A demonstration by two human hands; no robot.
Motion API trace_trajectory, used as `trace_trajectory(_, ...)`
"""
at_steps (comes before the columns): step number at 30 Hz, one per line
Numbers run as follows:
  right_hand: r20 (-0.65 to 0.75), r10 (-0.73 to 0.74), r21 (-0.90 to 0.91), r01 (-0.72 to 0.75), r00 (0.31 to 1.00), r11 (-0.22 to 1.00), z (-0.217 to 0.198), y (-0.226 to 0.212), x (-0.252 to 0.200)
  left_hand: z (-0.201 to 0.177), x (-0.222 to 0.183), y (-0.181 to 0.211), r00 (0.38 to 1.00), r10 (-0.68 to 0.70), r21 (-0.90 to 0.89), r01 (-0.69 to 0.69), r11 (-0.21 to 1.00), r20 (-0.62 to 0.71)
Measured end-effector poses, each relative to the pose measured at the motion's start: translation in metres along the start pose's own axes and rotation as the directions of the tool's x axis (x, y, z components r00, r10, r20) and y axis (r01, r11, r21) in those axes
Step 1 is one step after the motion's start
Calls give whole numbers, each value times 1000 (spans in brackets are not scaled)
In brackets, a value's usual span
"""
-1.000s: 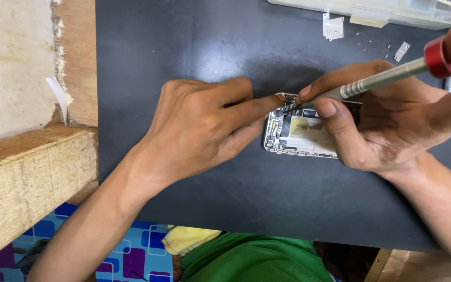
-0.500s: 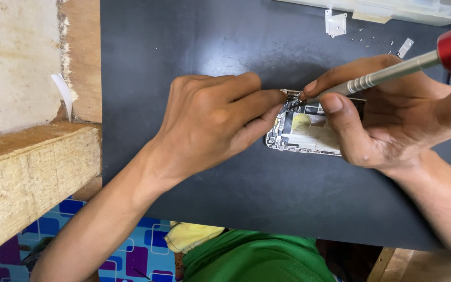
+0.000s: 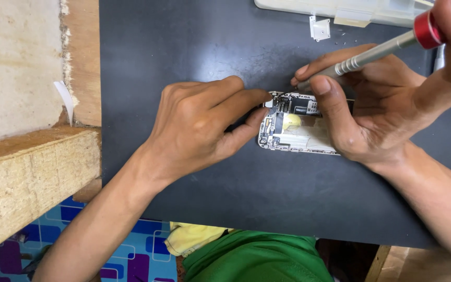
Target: A person uses a precision screwdriver to work on the internal circuitry and chassis of a mobile phone.
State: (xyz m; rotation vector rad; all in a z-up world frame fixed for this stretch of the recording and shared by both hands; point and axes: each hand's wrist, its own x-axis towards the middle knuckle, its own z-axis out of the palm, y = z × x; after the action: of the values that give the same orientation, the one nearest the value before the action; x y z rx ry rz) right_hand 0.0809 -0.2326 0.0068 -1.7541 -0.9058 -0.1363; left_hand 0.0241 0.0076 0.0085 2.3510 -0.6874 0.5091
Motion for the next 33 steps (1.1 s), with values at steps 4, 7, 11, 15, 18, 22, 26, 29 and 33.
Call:
trace_trajectory(4,121,-123,28,120,985,992,-4,1,11,4,0,1,1000,-9,19,9,1000,-30)
trace_trajectory(7,85,-92,89,85,992,992,2,2,4,5,1,1,997,-10,8,10,1000,-76)
trace_trajectory(11,59,-72,0,72,996,997,1,-4,7,0,0,-3,997,-16,19,18,1000,-80)
trace_trajectory(15,79,-119,3,119,990,993,-9,17,-6,-4,-10,-16,997,-4,121,13,993,-75)
trace_trajectory(18,155,-225,8,227,962,974,3,-7,20,-2,-13,-18,998,5,149,5,989,-66)
trace_trajectory(22,96,-284,-46,289,954,956,1,4,5,-1,-15,-20,998,22,163,-14,987,-50)
trace_trajectory(26,73,-213,-91,219,974,971,-1,5,3,0,-16,-20,999,-4,164,12,986,-52)
trace_trajectory(29,39,-203,-95,206,978,974,2,7,1,-1,-16,-20,998,-7,153,16,988,-62)
trace_trajectory(33,23,-248,-92,249,969,964,8,6,3,-2,-15,-19,997,-7,119,16,993,-73)
